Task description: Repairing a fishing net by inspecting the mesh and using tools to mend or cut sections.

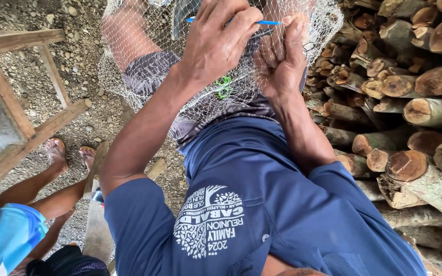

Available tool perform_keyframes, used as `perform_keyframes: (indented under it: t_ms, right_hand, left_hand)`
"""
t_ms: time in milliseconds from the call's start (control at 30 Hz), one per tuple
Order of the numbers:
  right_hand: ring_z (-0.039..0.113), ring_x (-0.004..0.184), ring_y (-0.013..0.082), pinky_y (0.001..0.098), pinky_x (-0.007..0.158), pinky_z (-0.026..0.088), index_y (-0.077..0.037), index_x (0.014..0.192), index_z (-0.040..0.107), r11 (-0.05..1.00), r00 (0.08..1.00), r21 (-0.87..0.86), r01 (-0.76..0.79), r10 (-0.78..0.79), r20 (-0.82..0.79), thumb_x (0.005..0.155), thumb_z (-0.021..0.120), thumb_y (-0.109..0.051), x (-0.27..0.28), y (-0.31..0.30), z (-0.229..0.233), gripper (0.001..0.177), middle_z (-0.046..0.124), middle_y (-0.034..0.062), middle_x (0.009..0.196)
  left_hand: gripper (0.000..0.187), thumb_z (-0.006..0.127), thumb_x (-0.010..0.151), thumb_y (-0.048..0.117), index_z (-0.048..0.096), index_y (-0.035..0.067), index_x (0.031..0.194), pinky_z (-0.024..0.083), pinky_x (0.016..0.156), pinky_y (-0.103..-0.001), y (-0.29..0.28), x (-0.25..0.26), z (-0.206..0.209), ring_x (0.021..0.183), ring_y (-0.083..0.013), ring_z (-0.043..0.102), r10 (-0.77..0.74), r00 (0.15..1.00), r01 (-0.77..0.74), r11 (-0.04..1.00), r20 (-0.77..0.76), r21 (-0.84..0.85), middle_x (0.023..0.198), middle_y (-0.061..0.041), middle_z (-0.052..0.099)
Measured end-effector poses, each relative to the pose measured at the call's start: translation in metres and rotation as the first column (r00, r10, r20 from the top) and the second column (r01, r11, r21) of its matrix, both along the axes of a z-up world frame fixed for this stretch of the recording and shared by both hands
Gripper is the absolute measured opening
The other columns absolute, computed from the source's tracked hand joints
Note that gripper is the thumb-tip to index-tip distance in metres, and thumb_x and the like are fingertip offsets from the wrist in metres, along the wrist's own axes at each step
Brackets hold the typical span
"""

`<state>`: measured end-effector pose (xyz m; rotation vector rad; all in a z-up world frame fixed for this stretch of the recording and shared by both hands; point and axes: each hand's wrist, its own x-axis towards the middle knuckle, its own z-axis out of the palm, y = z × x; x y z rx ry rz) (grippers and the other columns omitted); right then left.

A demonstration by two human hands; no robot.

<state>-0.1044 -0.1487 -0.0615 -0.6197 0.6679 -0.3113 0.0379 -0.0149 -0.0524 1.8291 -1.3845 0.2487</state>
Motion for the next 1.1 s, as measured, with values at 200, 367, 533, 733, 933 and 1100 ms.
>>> perform_keyframes:
  t_ms: [200,367,533,733,933,1100]
  right_hand:
    - [0.030,0.049,0.0104,0.0299,0.045,0.030,-0.023,0.068,0.046,1.000,1.000,-0.025,-0.002,0.001,-0.023,0.102,0.077,-0.062,0.002,0.002,0.000,0.060,0.041,-0.0059,0.060]
    - [0.084,0.130,0.0379,0.0506,0.117,0.074,-0.004,0.143,0.081,0.997,0.977,0.057,0.047,-0.058,0.207,0.111,0.090,-0.044,-0.006,0.002,-0.060,0.052,0.086,0.0208,0.137]
    - [0.071,0.139,0.0342,0.0477,0.119,0.069,-0.003,0.149,0.067,0.982,0.997,-0.185,-0.020,0.034,0.071,0.119,0.071,-0.046,-0.010,0.006,-0.063,0.052,0.073,0.0165,0.143]
    - [0.058,0.105,0.0233,0.0405,0.091,0.058,-0.008,0.139,0.071,0.986,0.995,-0.150,-0.077,0.086,0.053,0.111,0.081,-0.059,-0.018,-0.008,-0.067,0.059,0.063,0.0048,0.114]
    - [0.035,0.060,0.0057,0.0268,0.054,0.038,-0.020,0.120,0.073,0.962,0.966,-0.157,-0.224,0.240,0.097,0.106,0.087,-0.069,-0.016,-0.020,-0.065,0.052,0.047,-0.0128,0.075]
    - [0.033,0.059,0.0070,0.0278,0.055,0.037,-0.020,0.120,0.075,0.955,0.955,-0.148,-0.257,0.274,0.110,0.111,0.089,-0.055,-0.018,-0.022,-0.064,0.039,0.045,-0.0121,0.072]
  left_hand:
    - [0.012,0.068,0.129,0.017,0.075,0.007,0.129,0.056,0.094,-0.042,-0.002,-0.002,0.002,0.103,-0.0272,0.071,-0.008,1.000,0.007,0.999,-0.020,-0.033,0.118,-0.010,0.070]
    - [0.024,0.070,0.130,0.017,0.064,0.007,0.150,0.065,0.104,-0.050,-0.013,-0.013,-0.006,0.115,-0.0331,0.072,-0.057,0.994,0.052,0.997,-0.091,-0.063,0.132,-0.015,0.067]
    - [0.033,0.092,0.115,0.012,0.069,0.012,0.139,0.062,0.097,-0.042,-0.038,-0.024,0.000,0.109,-0.0269,0.064,-0.032,0.999,0.031,0.998,-0.034,-0.046,0.124,-0.011,0.063]
    - [0.013,0.092,0.115,0.014,0.083,0.013,0.125,0.043,0.119,-0.056,-0.005,-0.039,0.104,0.139,-0.0325,0.062,-0.055,0.977,0.048,0.998,-0.206,-0.038,0.141,-0.005,0.073]
    - [0.040,0.049,0.134,0.026,0.072,-0.004,0.122,0.055,0.090,-0.048,0.043,-0.006,0.142,0.101,-0.0322,0.070,-0.149,0.872,0.086,0.984,-0.466,-0.154,0.109,-0.017,0.074]
    - [0.030,0.079,0.132,0.010,0.062,0.009,0.157,0.064,0.085,-0.047,0.058,-0.004,0.120,0.111,-0.0269,0.076,0.091,0.926,0.051,0.932,-0.367,0.359,0.128,-0.013,0.065]
